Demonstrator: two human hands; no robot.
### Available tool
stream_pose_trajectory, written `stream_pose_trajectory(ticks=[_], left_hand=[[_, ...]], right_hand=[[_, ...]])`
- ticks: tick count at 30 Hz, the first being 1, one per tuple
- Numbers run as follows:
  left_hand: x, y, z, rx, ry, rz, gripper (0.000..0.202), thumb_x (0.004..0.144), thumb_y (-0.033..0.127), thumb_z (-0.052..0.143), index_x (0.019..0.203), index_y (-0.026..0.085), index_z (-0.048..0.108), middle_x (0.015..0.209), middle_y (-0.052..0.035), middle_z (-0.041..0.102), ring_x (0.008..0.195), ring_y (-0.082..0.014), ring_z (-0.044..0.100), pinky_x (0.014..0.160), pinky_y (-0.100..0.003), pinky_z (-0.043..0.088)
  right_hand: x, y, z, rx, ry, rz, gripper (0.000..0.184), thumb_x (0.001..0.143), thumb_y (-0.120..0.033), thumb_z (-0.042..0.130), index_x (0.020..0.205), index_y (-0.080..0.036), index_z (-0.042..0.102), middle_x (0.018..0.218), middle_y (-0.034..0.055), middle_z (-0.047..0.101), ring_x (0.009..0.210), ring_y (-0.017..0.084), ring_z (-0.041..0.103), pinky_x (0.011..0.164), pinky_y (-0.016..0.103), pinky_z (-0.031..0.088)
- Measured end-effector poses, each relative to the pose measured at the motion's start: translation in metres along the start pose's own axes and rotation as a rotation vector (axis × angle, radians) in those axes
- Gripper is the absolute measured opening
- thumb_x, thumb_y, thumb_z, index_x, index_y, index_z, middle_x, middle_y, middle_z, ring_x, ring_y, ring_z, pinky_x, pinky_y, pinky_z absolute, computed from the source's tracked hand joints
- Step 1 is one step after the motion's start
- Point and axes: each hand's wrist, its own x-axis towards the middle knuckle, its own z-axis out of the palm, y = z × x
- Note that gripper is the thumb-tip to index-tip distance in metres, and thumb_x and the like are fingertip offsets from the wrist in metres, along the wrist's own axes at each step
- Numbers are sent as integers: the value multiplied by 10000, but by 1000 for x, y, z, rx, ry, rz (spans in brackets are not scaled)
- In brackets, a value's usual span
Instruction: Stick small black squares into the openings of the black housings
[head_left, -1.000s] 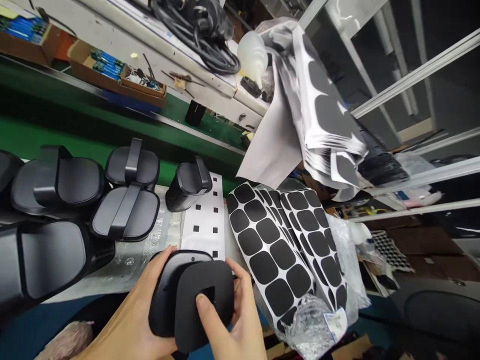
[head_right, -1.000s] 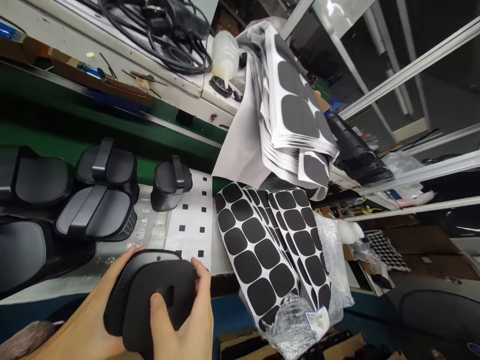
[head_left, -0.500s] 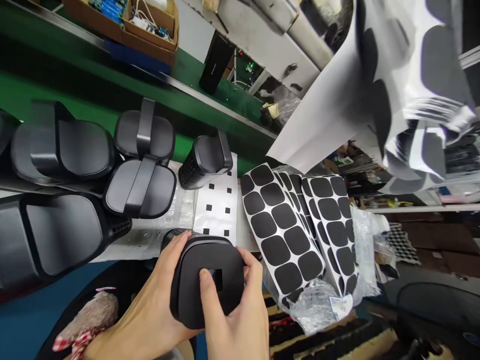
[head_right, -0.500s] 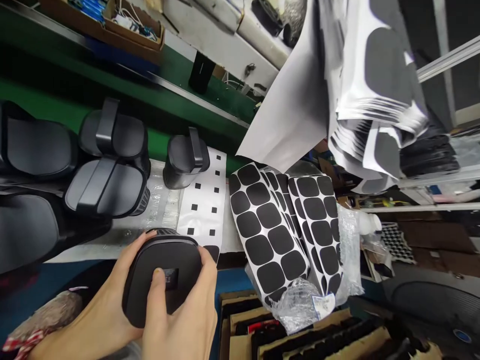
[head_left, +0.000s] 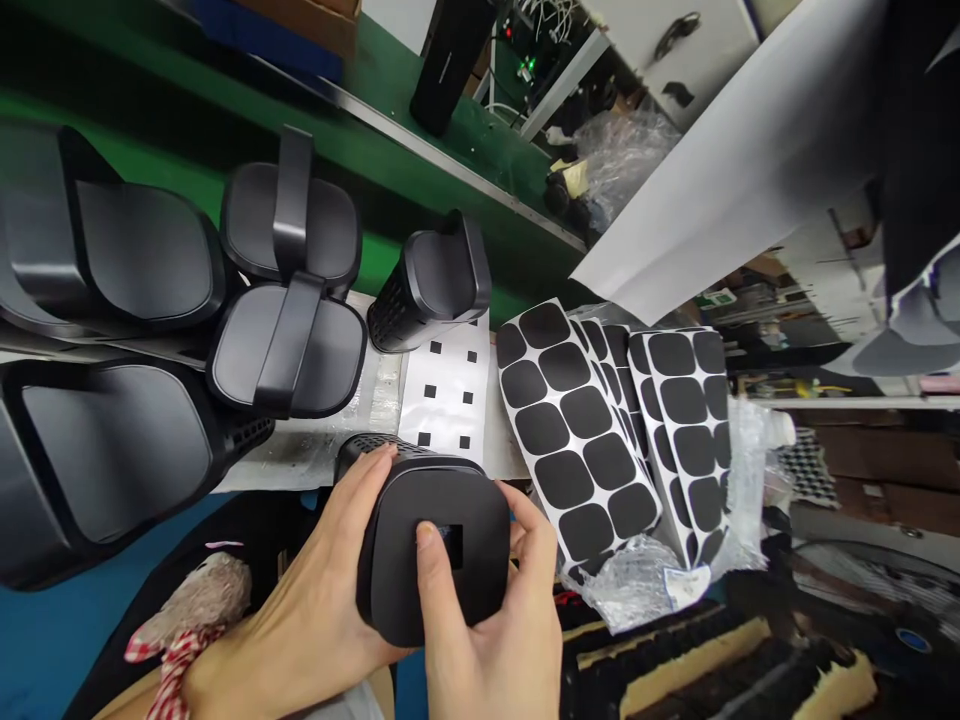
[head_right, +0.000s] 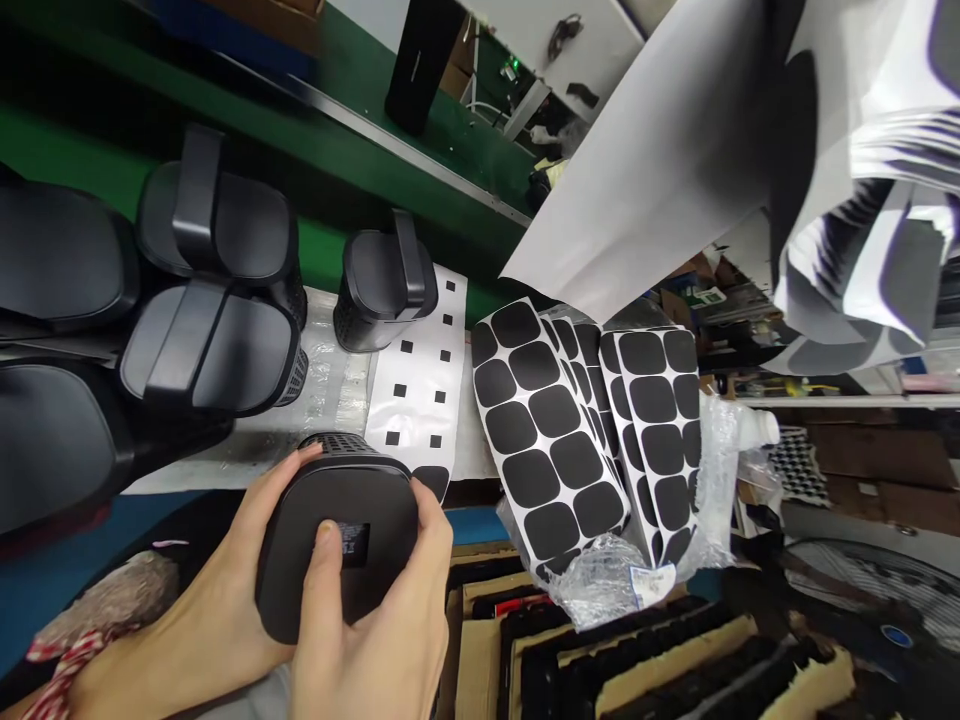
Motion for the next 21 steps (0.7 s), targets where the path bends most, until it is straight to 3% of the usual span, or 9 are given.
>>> stream_pose_trajectory(ticks=[7, 11, 14, 21], left_hand=[[1, -1, 1, -30, -19, -7, 1022, 854, 335, 678, 1635, 209, 32, 1618, -63, 228, 1461, -160, 338, 1206, -265, 316], [3, -1, 0, -74, -36, 70, 932, 905, 324, 644, 1620, 263, 50, 1621, -107, 169, 1496, -238, 264, 1196, -393, 379], [4, -2, -3, -72, -68, 142, 731, 941, 259, 602, 1554, 313, 208, 1626, -122, 108, 1505, -290, 233, 1139, -491, 438], [3, -5, -4, 40, -70, 191, 661, 952, 355, 611, 1512, 265, 270, 1609, -166, 142, 1489, -279, 264, 1107, -475, 461]], right_hand=[[1, 1, -1, -33, -16, -8, 570, 842, -651, 585, 1278, -298, 483, 1224, 21, 610, 1109, 261, 613, 880, 451, 499], [2, 1, -2, -45, -14, -1, 584, 832, -664, 588, 1278, -301, 480, 1222, 20, 617, 1108, 265, 618, 875, 455, 506], [3, 3, -2, -49, -12, -12, 563, 844, -673, 579, 1271, -316, 490, 1199, -5, 625, 1061, 232, 639, 848, 415, 516], [5, 7, -3, -43, -20, -43, 445, 951, -650, 471, 1183, -273, 514, 1062, -39, 667, 915, 160, 654, 769, 332, 471]])
